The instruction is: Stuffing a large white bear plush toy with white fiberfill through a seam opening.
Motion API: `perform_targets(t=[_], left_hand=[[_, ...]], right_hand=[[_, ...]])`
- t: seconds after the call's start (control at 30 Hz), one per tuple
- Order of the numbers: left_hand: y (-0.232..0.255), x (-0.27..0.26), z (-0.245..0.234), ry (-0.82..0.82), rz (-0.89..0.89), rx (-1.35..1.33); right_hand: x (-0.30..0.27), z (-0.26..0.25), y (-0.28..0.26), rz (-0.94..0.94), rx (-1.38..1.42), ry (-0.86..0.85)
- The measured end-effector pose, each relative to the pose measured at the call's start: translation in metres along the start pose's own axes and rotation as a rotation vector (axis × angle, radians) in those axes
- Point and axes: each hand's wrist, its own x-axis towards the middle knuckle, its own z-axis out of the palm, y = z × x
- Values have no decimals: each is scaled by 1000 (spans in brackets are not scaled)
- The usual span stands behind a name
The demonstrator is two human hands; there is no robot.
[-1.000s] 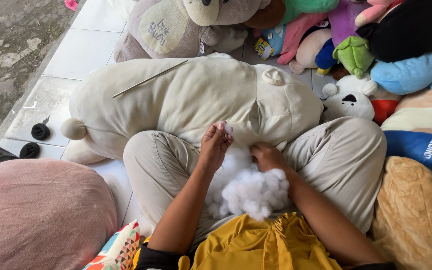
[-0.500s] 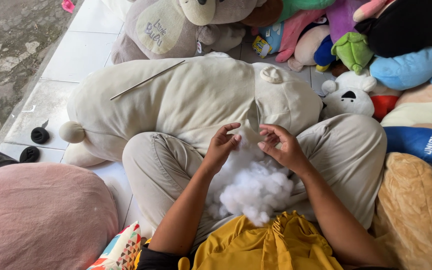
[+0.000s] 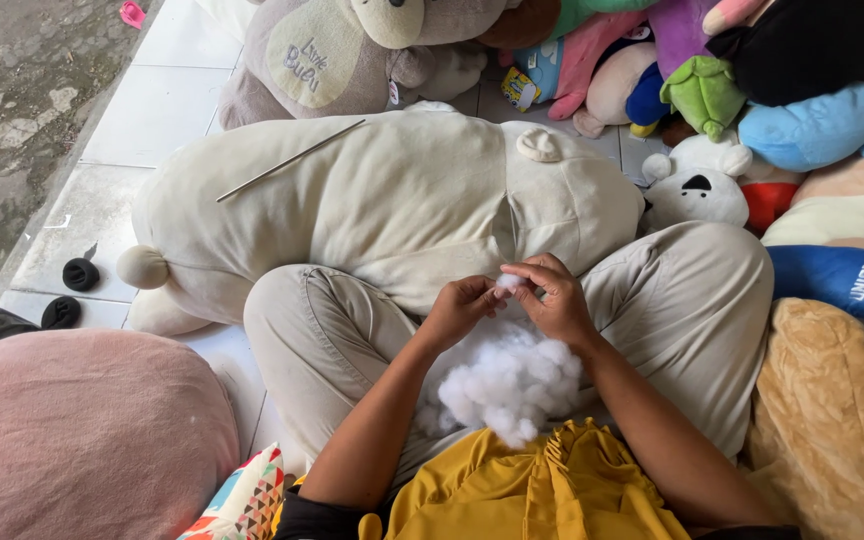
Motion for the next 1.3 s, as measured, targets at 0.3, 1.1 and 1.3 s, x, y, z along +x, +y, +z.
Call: perform_targets(t=[0.3, 1.1, 1.3], left_hand=[[-41, 14, -2, 128, -56, -100], [7, -4, 3, 142, 92, 195], [72, 9, 0, 325, 140, 718]], right_hand=[[-6, 18, -5, -413, -294, 81], [12, -2, -17, 7, -232, 128], [53, -20, 3, 66, -234, 70]])
